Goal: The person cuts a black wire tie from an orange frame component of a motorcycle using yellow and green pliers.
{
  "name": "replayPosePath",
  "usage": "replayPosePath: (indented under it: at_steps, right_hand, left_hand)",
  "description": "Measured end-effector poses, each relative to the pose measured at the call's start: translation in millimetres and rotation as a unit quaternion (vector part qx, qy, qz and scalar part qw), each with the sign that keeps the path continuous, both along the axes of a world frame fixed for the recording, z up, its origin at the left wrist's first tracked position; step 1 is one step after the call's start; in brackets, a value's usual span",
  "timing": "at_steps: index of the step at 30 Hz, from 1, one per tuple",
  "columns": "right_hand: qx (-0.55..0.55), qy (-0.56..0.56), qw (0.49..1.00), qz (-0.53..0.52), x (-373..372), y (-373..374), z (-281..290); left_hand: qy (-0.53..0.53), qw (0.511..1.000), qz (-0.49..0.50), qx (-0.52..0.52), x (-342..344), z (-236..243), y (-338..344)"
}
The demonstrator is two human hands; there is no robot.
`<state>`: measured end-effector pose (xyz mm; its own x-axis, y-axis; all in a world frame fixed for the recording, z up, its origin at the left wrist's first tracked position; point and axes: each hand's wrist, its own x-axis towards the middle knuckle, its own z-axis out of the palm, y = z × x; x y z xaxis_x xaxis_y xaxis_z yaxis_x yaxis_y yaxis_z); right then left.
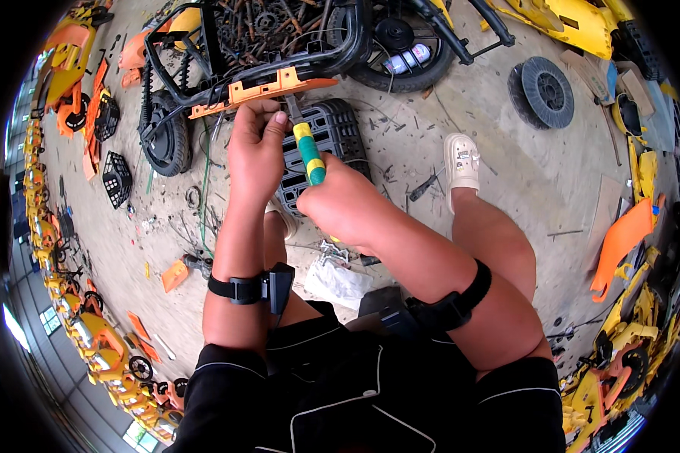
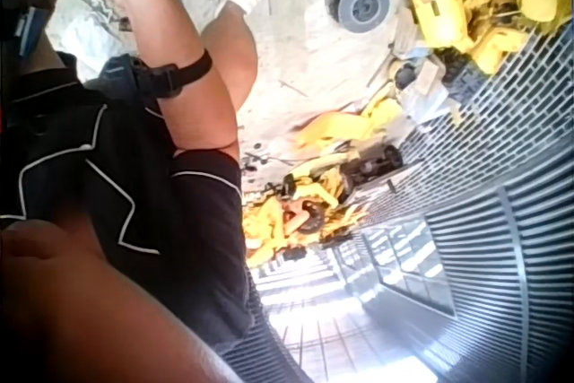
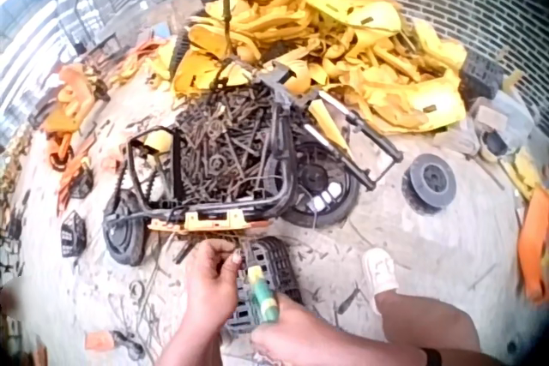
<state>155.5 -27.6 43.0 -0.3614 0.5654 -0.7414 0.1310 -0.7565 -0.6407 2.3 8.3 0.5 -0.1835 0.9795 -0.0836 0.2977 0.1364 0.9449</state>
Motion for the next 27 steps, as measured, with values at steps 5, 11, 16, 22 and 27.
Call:
replayPosePath:
  at_steps: [5, 11, 16, 22, 27]
  right_hand:
    - [0.032, -0.064, 0.994, 0.084, 2.8, 6.8, 7.8]
    - [0.255, -0.210, 0.930, 0.161, 8.6, 2.2, -3.2]
    - [0.180, -0.137, 0.966, 0.123, 11.0, 11.2, 3.7]
    - [0.066, -0.065, 0.989, 0.114, 16.0, 20.5, -4.5]
    - [0.129, -0.041, 0.989, 0.065, 10.7, 16.5, -11.9]
  left_hand:
    - [-0.014, 1.000, 0.001, 0.015, -3.8, 3.4, -0.3]
    - [-0.047, 0.999, 0.000, 0.007, -11.3, 4.3, -0.8]
    - [-0.100, 0.994, 0.010, 0.034, -14.7, 3.4, 0.8]
    - [-0.099, 0.993, -0.003, 0.060, -10.0, 7.2, -3.4]
    - [-0.137, 0.988, -0.005, 0.075, -10.8, 11.1, -3.0]
